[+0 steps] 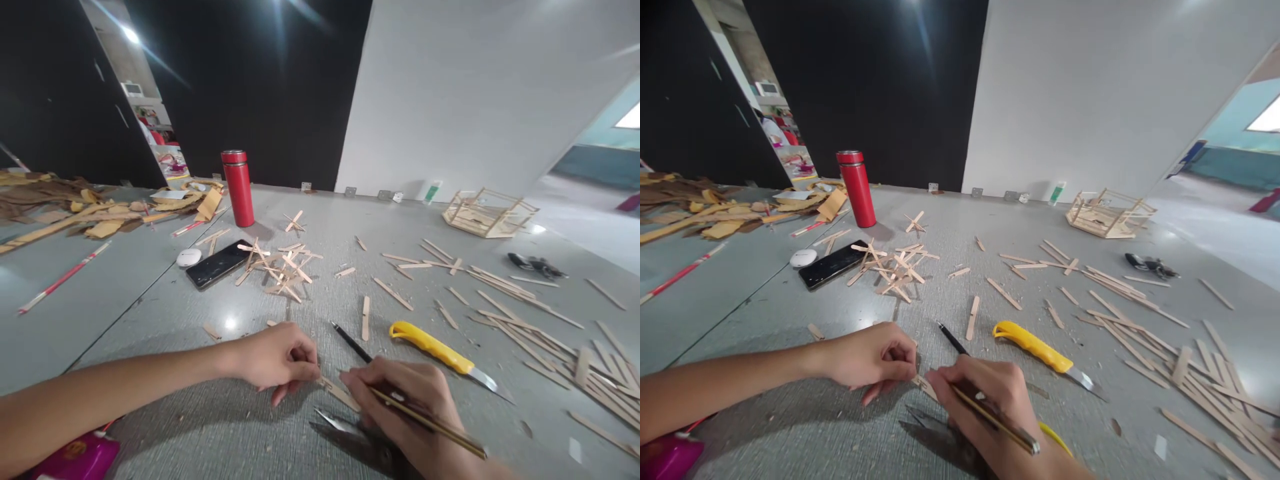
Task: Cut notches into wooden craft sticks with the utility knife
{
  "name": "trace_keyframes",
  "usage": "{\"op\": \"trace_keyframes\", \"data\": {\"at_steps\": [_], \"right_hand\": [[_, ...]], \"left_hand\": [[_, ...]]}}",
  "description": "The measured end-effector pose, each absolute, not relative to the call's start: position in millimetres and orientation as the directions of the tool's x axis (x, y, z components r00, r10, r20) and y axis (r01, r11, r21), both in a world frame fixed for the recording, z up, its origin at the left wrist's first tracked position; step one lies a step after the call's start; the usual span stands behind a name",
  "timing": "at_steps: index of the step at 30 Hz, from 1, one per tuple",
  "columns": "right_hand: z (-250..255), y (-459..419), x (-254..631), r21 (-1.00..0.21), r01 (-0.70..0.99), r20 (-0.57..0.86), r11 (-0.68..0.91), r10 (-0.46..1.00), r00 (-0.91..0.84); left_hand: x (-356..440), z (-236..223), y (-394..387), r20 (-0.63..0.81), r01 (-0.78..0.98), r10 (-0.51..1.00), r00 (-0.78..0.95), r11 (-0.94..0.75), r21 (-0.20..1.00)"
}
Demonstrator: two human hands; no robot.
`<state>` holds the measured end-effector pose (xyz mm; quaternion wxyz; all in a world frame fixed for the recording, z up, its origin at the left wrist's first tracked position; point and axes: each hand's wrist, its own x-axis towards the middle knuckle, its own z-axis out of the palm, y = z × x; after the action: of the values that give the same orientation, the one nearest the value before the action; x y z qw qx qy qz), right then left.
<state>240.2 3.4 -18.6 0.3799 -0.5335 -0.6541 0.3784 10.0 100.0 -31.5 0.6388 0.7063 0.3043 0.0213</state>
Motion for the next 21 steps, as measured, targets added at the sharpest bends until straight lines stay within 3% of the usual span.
{"op": "trace_keyframes", "data": {"at_steps": [3,10,21], "right_hand": [[-14.3,3.3,236.2,-0.852,0.496,0.017,0.168,0.955,-0.296],[-8.0,13.7,227.9,-0.843,0.526,-0.112,0.115,0.918,-0.381],[-26.1,19.5,228.5,-0.912,0.404,-0.221,-0.075,0.918,-0.33]], "left_hand": [[9.5,-31.1,100.7,-0.339,0.385,0.454,0.824,-0.009,0.923],[8.7,-27.9,101.3,-0.302,0.37,0.455,0.838,-0.066,0.927],[8.3,-23.2,99.8,-0.297,0.39,0.461,0.836,-0.118,0.913]]}}
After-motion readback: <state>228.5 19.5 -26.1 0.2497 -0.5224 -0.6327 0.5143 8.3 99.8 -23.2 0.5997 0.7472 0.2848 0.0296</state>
